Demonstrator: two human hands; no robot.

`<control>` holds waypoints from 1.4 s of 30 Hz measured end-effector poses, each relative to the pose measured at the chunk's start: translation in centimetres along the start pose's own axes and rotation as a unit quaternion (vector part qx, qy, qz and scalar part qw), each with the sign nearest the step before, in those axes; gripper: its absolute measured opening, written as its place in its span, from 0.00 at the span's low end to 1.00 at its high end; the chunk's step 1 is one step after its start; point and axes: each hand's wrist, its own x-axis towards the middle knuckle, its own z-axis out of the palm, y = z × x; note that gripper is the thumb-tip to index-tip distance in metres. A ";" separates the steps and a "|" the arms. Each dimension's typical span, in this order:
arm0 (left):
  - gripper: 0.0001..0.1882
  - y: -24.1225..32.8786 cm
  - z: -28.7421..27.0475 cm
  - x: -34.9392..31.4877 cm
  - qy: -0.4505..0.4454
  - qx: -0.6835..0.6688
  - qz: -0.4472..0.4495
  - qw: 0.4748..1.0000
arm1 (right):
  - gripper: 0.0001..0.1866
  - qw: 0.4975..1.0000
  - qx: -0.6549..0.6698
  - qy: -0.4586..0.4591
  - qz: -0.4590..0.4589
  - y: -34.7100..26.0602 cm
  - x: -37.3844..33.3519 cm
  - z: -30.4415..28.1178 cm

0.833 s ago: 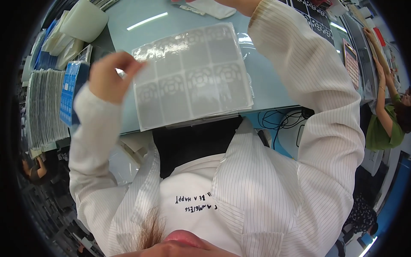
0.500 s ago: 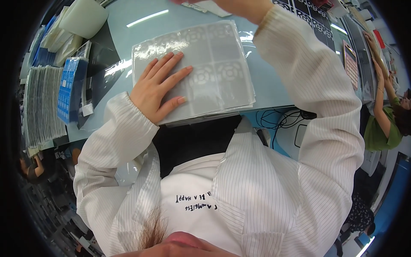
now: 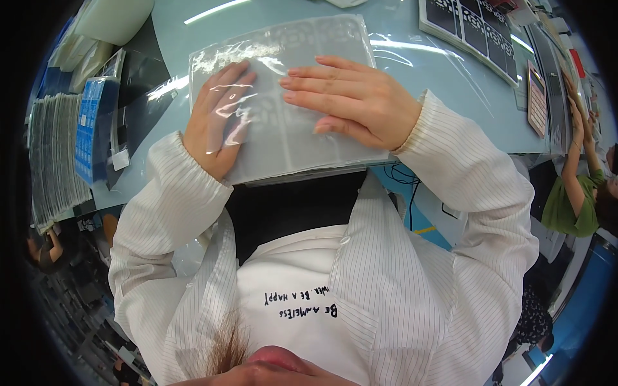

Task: Count and sort electronic component sheets and record the total using a calculator.

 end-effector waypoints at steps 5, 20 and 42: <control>0.29 -0.6 0.6 -0.3 0.036 -0.040 -0.005 0.999 | 0.29 0.999 -0.028 -0.033 -0.002 -0.3 -0.8 0.6; 0.32 0.5 -0.2 0.0 0.112 -0.007 -0.004 0.994 | 0.29 0.996 -0.007 -0.084 0.010 0.3 -1.9 2.3; 0.27 0.4 -3.6 -2.6 -0.126 -0.018 0.077 0.989 | 0.47 0.983 -0.060 -0.157 0.076 -3.9 -3.7 0.3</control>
